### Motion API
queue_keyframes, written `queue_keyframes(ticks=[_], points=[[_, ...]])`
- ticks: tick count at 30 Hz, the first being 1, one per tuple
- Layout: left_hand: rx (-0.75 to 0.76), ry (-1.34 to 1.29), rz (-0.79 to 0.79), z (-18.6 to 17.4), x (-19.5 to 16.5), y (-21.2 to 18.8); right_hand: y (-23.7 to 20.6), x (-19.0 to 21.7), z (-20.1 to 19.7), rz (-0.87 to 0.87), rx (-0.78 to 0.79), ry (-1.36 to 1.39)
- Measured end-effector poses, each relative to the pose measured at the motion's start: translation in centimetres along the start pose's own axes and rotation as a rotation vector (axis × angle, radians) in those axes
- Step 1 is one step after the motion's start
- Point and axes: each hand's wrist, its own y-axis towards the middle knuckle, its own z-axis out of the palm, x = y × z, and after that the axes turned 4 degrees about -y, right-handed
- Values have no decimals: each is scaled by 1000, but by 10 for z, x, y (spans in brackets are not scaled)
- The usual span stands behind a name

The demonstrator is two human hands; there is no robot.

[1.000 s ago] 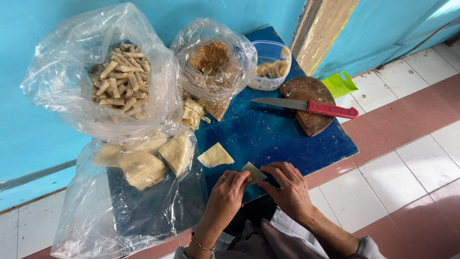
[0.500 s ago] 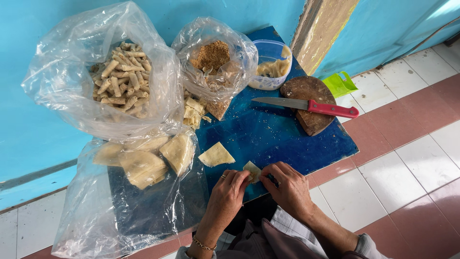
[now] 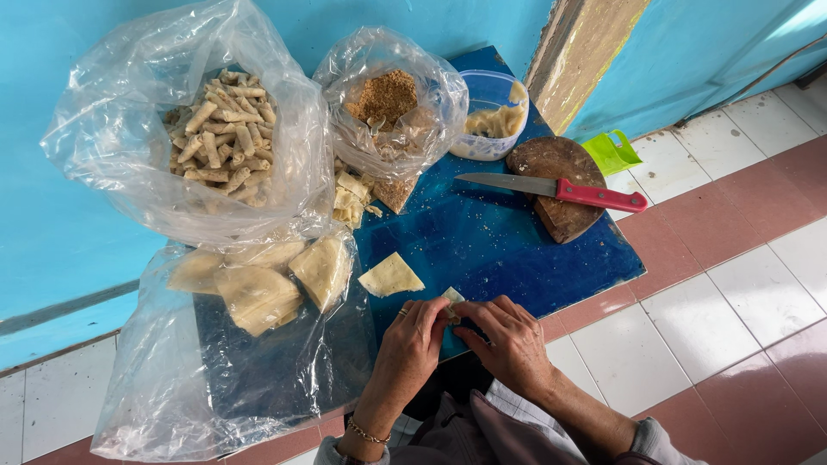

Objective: The person sits at a small blue table and folds filled pastries from square dough wrappers. They spoon a brown filling onto a wrapper, fold it into a triangle, press the edges closed, and set the finished pastry on a pile of completed ones, repeating the cycle.

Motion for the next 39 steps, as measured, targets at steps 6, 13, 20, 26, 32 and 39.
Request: queue_keyframes(ticks=[6,13,20,26,32,39], points=[[-21,-86,-64,-4,-4,9,8,-6,6,-16,-26,-4],[19,29,-83,-5,2,4,20,-19,14,133,73,155],[68,134,-264,-3,6,19,32,-22,15,273,198,231],[73,39,-424,-7,1,33,23,-10,4,-37,39,51],[-19,-20,-362,-8,0,25,29,-14,11,-3,28,91],[-58,42,-130,0,6,17,38,-26,16,273,264,160]])
